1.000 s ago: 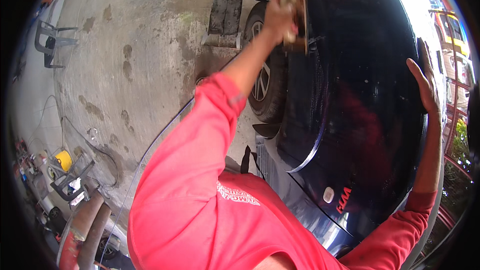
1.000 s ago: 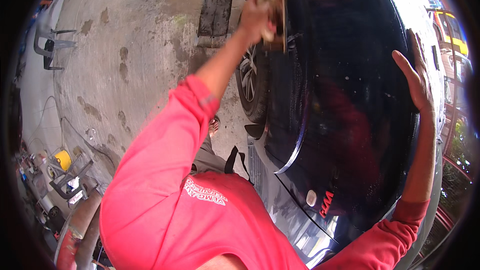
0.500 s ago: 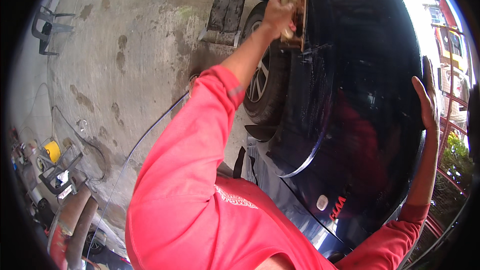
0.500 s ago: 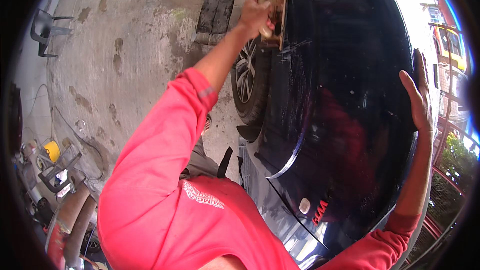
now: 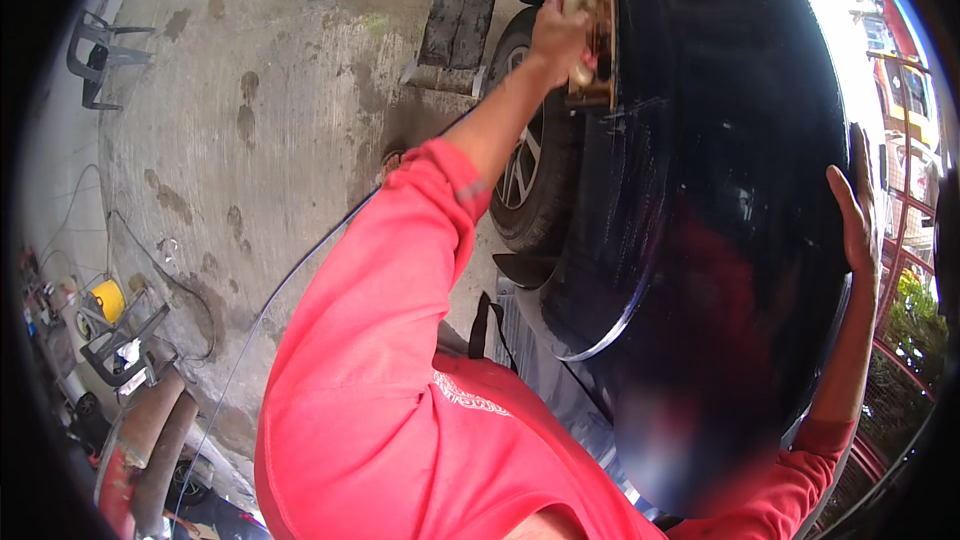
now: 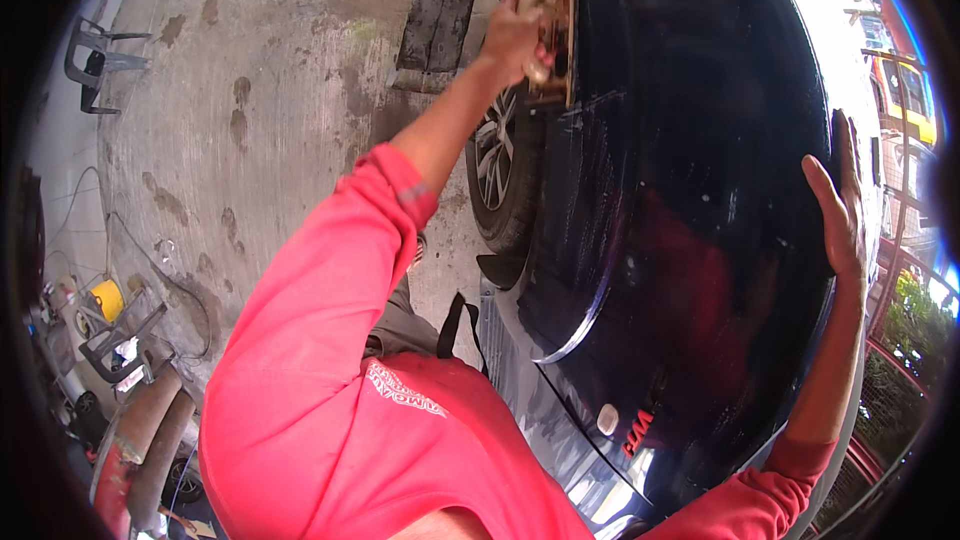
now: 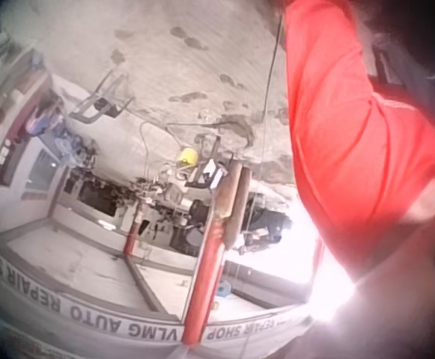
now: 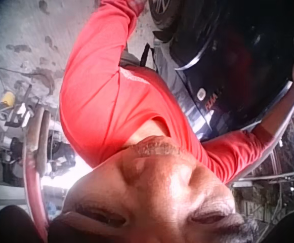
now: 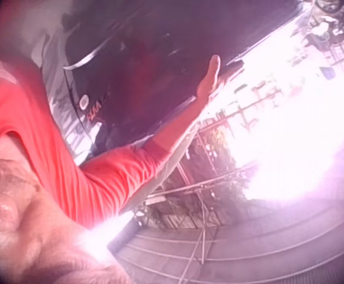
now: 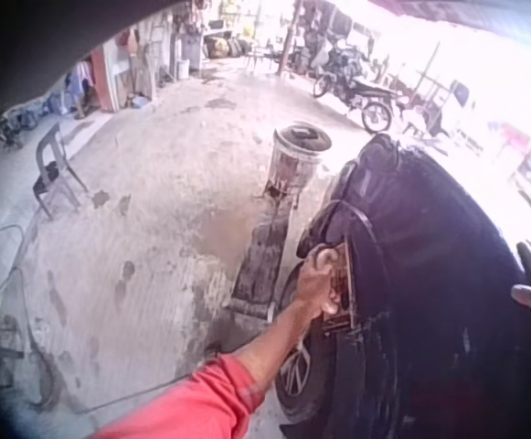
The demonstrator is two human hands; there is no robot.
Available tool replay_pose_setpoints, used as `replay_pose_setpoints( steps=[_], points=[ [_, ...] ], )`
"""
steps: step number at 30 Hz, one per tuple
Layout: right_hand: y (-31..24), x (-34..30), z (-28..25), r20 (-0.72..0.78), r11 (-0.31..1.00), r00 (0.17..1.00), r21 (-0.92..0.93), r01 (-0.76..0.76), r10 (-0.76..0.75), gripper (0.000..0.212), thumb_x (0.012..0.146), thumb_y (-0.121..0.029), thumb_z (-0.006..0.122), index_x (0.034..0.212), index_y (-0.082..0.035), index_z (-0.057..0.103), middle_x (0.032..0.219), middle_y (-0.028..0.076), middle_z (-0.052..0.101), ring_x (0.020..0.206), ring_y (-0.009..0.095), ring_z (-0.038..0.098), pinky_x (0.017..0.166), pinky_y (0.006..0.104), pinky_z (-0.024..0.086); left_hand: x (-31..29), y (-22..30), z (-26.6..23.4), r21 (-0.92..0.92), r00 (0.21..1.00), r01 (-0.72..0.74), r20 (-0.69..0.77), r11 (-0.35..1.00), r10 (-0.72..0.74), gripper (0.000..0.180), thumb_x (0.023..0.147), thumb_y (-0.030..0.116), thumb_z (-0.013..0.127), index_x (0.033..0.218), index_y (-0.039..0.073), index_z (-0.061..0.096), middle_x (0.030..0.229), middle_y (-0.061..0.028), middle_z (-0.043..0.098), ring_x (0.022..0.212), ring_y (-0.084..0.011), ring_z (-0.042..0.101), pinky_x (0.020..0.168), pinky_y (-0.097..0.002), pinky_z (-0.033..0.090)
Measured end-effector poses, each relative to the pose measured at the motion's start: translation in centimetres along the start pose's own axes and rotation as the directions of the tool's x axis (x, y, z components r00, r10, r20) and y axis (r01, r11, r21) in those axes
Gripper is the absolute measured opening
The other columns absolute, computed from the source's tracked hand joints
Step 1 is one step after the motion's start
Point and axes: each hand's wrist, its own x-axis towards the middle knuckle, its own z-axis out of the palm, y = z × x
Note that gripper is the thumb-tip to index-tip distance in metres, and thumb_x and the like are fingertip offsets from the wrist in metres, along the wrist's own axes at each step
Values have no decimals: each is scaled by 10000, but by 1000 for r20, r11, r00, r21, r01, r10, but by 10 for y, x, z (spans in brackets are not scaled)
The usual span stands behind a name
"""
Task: The person washes the front hood of a dark-colored car using a sponge and a bucket of soapy water. They repeatedly dip the sponge into the bucket and scrub the hood surface in circular and back-and-forth motions.
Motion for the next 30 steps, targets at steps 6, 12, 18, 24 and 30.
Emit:
replay_pose_setpoints(
  steps=[6, 12, 18, 24, 30],
  points=[
    [-23, -1, -9, 2, 958, 1000, -287, 16, -16, 967, 981, -669, 602, 1709, -92, 332, 1762, 191, 323, 1649, 337, 255, 1338, 459, 179, -218, -12, 30, 156, 995, 96, 2, 983, -97, 670, 1045, 100, 520, 1687, 178, 343, 1235, -82, 729, 707, -88, 650, 621, -241, 558],
    [-32, -5, -14, -30, 924, 999, -380, -45, 36, 1034, 913, -776, 605, 1706, -159, 361, 1768, 194, 305, 1647, 358, 262, 1335, 473, 190, -142, 35, 70, 164, 997, 73, 15, 984, -76, 651, 1038, 153, 561, 1652, 176, 345, 1071, -115, 663, 550, -124, 581, 463, -288, 515],
    [-18, -7, 0, -104, 946, 994, -318, -69, 38, 1086, 874, -842, 591, 1704, -179, 370, 1778, 181, 285, 1657, 357, 227, 1341, 487, 181, -36, 49, 78, 246, 999, -9, 32, 969, 1, 602, 1007, 57, 468, 1596, 159, 395, 1143, -154, 653, 601, -191, 605, 486, -363, 563],
    [-2, 0, 13, -144, 940, 988, -327, -95, 50, 1083, 892, -851, 570, 1709, -176, 348, 1780, 171, 279, 1645, 377, 246, 1340, 519, 182, -211, -15, 60, 313, 962, -273, 107, 910, 252, 635, 1042, 170, 546, 1646, 157, 350, 1319, -134, 656, 775, -182, 689, 542, -330, 579],
    [-17, -5, -3, -33, 968, 991, -210, -135, 131, 1131, 877, -858, 579, 1700, -117, 350, 1782, 200, 249, 1652, 383, 212, 1337, 519, 184, -40, 59, 96, 200, 976, -89, 212, 976, 45, 610, 1064, 156, 530, 1639, 153, 327, 959, -117, 584, 587, -201, 596, 461, -377, 560]
  ],
)
